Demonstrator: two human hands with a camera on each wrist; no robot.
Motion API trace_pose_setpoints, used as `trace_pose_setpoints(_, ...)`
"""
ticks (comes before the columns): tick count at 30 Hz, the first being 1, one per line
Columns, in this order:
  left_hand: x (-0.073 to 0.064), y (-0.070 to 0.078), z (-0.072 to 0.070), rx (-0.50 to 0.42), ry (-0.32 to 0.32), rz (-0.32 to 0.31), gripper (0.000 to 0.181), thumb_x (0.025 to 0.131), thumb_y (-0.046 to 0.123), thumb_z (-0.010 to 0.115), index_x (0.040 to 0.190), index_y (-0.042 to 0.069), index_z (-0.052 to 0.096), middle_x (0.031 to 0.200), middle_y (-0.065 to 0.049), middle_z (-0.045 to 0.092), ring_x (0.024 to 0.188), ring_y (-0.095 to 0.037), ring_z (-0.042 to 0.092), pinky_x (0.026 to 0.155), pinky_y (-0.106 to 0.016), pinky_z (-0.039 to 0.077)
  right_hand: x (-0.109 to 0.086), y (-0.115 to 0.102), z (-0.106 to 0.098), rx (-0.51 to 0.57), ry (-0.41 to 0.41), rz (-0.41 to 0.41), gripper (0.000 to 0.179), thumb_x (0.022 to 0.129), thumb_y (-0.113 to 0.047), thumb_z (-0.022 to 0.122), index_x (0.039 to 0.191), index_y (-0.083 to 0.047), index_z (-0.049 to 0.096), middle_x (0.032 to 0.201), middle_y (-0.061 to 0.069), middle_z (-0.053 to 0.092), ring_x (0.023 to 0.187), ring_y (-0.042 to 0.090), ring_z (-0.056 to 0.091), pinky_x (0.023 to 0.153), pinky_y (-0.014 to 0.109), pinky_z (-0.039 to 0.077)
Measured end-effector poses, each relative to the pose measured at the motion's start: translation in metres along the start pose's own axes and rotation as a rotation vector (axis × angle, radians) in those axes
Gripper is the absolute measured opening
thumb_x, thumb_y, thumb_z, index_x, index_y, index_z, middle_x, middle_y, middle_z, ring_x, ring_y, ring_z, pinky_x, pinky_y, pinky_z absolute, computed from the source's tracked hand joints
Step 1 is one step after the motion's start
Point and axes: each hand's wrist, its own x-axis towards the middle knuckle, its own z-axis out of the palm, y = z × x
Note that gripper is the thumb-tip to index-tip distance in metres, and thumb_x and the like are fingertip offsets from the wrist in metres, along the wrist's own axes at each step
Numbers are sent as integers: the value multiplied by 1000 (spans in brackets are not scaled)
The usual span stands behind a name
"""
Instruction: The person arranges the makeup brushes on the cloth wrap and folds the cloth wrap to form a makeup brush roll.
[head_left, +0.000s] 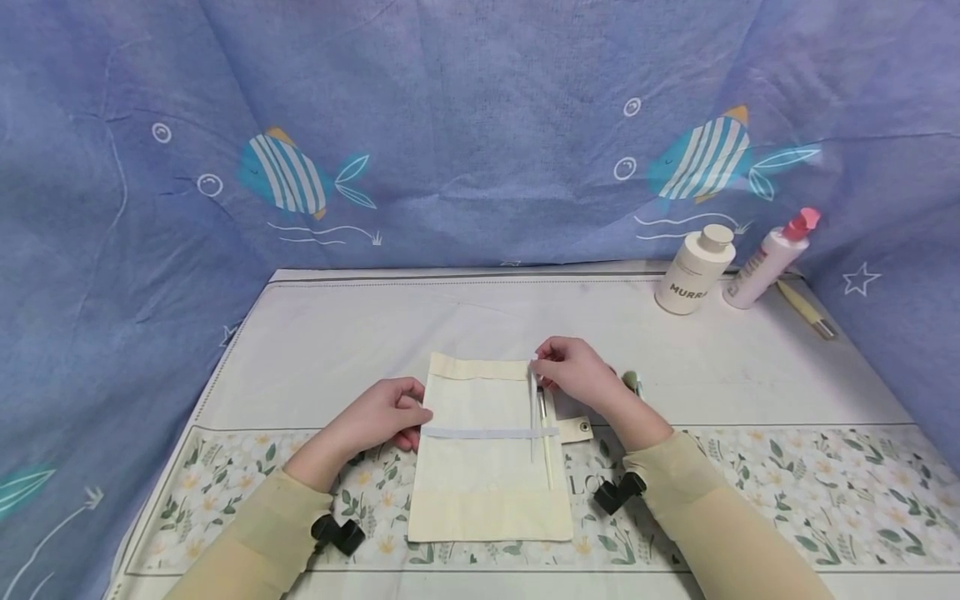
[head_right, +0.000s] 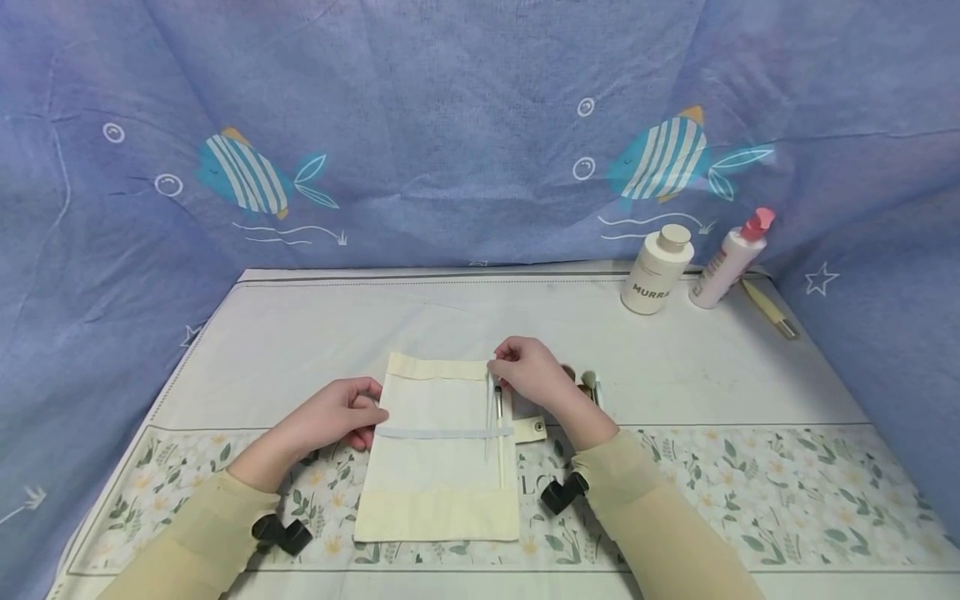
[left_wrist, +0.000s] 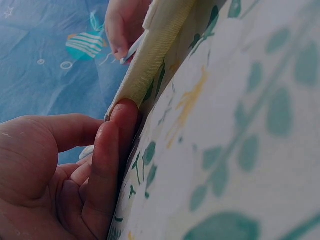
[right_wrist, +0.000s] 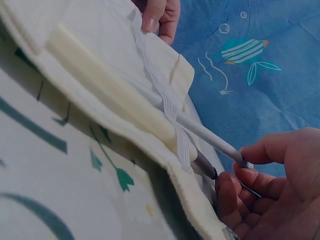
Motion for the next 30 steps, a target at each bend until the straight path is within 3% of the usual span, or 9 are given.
trace_pose_setpoints(11,0,1,1,4,4,-1,26,100,12,64,118,-4,53,69,-5,67,58,-16,67,57,-32,61,-2,1,1,-69,-11,14,16,99,-21,66,95,-6,68,84,6,67,74,19,63,68,31,51)
trace_pose_setpoints(16,-2,-1,0,0,2,-3,28,101,13,64,119,-4,52,70,-6,69,59,-17,68,57,-32,62,-1,2,2,-90,-60,21,17,98,-25,69,96,-8,72,88,5,68,74,19,60,66,30,50)
trace_pose_setpoints(23,-2,-1,-1,-6,3,4,29,101,13,64,120,-5,52,71,-6,69,60,-18,68,58,-33,62,-3,-2,-1,-172,-81,-42,19,95,-26,71,101,-8,70,95,5,66,79,19,58,70,31,48)
trace_pose_setpoints(30,0,-1,-1,-7,-1,-1,29,101,13,64,120,-5,52,71,-6,68,59,-17,68,58,-32,62,-8,-2,-2,-165,-97,-65,19,95,-24,72,102,-7,67,104,6,63,85,20,55,73,32,47)
